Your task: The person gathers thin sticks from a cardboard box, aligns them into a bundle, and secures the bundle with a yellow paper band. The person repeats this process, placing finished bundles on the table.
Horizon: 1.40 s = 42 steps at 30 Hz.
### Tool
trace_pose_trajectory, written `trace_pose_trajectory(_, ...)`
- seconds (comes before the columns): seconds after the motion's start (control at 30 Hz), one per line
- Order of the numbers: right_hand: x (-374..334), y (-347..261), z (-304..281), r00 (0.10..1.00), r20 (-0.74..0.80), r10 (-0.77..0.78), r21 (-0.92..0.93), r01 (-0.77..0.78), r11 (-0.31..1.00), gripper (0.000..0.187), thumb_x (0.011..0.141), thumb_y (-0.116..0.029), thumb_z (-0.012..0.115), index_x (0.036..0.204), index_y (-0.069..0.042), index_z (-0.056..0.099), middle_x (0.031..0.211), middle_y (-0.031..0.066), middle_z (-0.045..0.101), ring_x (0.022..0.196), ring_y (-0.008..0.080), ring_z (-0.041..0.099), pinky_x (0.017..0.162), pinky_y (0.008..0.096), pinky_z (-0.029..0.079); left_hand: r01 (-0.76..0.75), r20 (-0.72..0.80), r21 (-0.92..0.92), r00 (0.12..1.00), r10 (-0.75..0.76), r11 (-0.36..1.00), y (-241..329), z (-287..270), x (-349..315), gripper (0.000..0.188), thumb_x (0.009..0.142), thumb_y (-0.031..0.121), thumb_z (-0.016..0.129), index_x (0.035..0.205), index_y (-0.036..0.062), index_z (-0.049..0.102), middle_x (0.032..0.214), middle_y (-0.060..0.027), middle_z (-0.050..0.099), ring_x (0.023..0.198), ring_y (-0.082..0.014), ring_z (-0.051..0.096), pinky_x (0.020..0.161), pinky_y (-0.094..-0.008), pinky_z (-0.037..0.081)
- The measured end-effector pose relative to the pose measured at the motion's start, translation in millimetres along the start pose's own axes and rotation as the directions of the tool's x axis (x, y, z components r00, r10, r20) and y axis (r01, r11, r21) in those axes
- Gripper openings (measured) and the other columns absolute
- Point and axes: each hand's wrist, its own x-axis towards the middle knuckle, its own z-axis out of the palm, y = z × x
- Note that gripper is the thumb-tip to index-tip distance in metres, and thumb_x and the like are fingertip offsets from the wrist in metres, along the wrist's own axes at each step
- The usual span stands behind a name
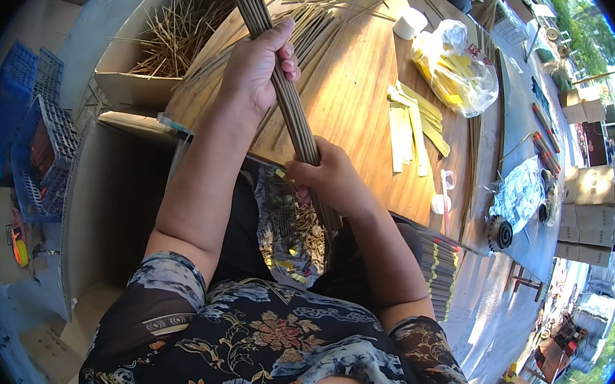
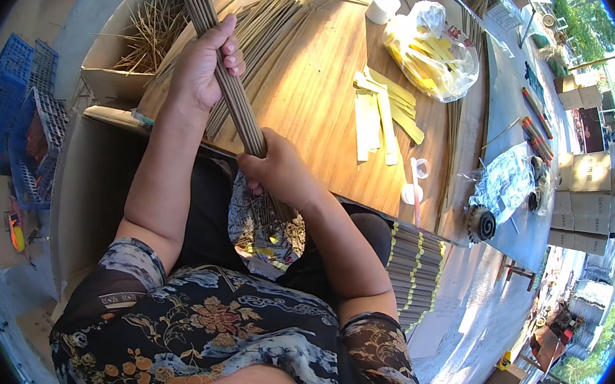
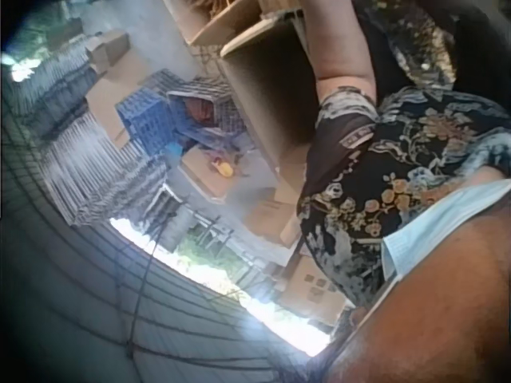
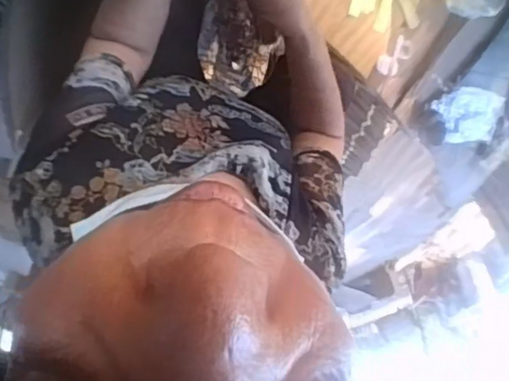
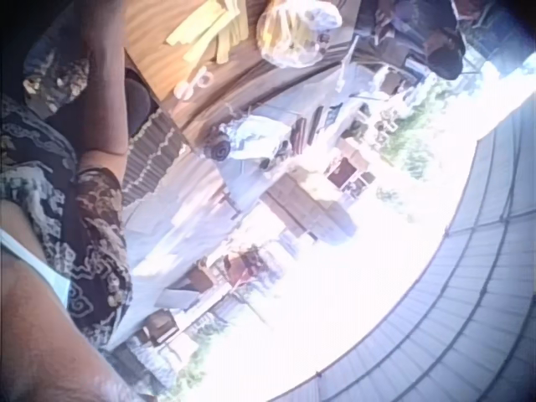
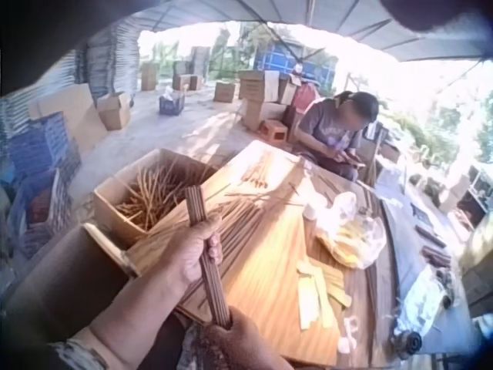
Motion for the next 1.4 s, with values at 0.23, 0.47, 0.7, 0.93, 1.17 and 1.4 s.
trace_pose_trajectory(0.23, -17.6, -14.8, 2.7, 0.938, 0.328, 0.111, 0.397, -0.243, 0.885, 0.016, 0.081, -0.015, 0.057, 0.078, -0.004, 0.046, 0.056, 0.0007, 0.045, 0.042, 0.0096, 0.045, 0.038, 0.0221, 0.039, 0.115, 0.351, -0.319, 0.937, 0.004, 0.941, 16.0, -21.0, 9.5, 0.020, 0.086, 0.023, 0.056, 0.077, 0.0072, 0.048, 0.057, 0.0027, 0.043, 0.046, -0.0054, 0.041, 0.044, -0.0196, 0.036)
trace_pose_trajectory(0.47, -7.7, 7.2, 21.2, 0.990, -0.142, -0.012, -0.257, -0.025, 0.966, 0.014, 0.080, -0.014, 0.056, 0.079, -0.004, 0.047, 0.057, 0.0014, 0.046, 0.041, 0.0089, 0.043, 0.040, 0.0209, 0.038, -0.019, -0.066, 0.065, 0.998, 0.023, 0.998, 10.9, -18.5, 7.3, 0.021, 0.082, 0.023, 0.061, 0.073, 0.0103, 0.048, 0.055, 0.0027, 0.046, 0.045, -0.0058, 0.042, 0.043, -0.0203, 0.036)
trace_pose_trajectory(0.7, -34.6, -9.7, 19.9, 0.925, 0.361, 0.119, 0.472, -0.291, 0.832, 0.014, 0.083, -0.014, 0.053, 0.077, -0.006, 0.044, 0.056, 0.0011, 0.043, 0.042, 0.0097, 0.044, 0.038, 0.0225, 0.038, 0.155, 0.365, -0.328, 0.931, -0.026, 0.932, 20.9, -31.3, 13.1, 0.021, 0.082, 0.023, 0.061, 0.071, 0.0109, 0.048, 0.057, 0.0028, 0.048, 0.045, -0.0049, 0.041, 0.043, -0.0188, 0.036)
trace_pose_trajectory(0.93, -24.3, 5.1, 31.5, 0.985, -0.173, 0.007, -0.295, -0.059, 0.954, 0.014, 0.083, -0.015, 0.053, 0.080, -0.004, 0.046, 0.055, 0.0023, 0.045, 0.043, 0.0106, 0.046, 0.041, 0.0243, 0.039, -0.015, -0.010, -0.018, 1.000, 0.015, 1.000, 15.3, -23.8, 6.8, 0.020, 0.080, 0.018, 0.064, 0.070, 0.0109, 0.048, 0.053, 0.0026, 0.047, 0.042, -0.0051, 0.040, 0.041, -0.0196, 0.035)
trace_pose_trajectory(1.17, -39.5, 2.7, 26.7, 0.918, 0.384, 0.099, 0.501, -0.297, 0.813, 0.015, 0.081, -0.016, 0.057, 0.077, -0.005, 0.047, 0.056, 0.0027, 0.046, 0.043, 0.0106, 0.046, 0.041, 0.0240, 0.039, 0.158, 0.374, -0.265, 0.926, -0.049, 0.951, 20.4, -29.7, 8.6, 0.022, 0.081, 0.021, 0.064, 0.068, 0.0105, 0.048, 0.055, 0.0022, 0.048, 0.043, -0.0060, 0.042, 0.041, -0.0202, 0.036)
trace_pose_trajectory(1.4, -45.1, -2.5, 31.7, 0.983, 0.089, 0.159, 0.107, -0.168, 0.980, 0.017, 0.084, -0.017, 0.054, 0.078, -0.006, 0.043, 0.055, 0.0024, 0.046, 0.040, 0.0101, 0.044, 0.038, 0.0234, 0.037, 0.082, 0.195, -0.157, 0.979, -0.051, 0.984, 14.1, -28.5, 9.7, 0.021, 0.081, 0.024, 0.064, 0.076, 0.0083, 0.050, 0.056, 0.0010, 0.049, 0.044, -0.0071, 0.044, 0.042, -0.0208, 0.038)
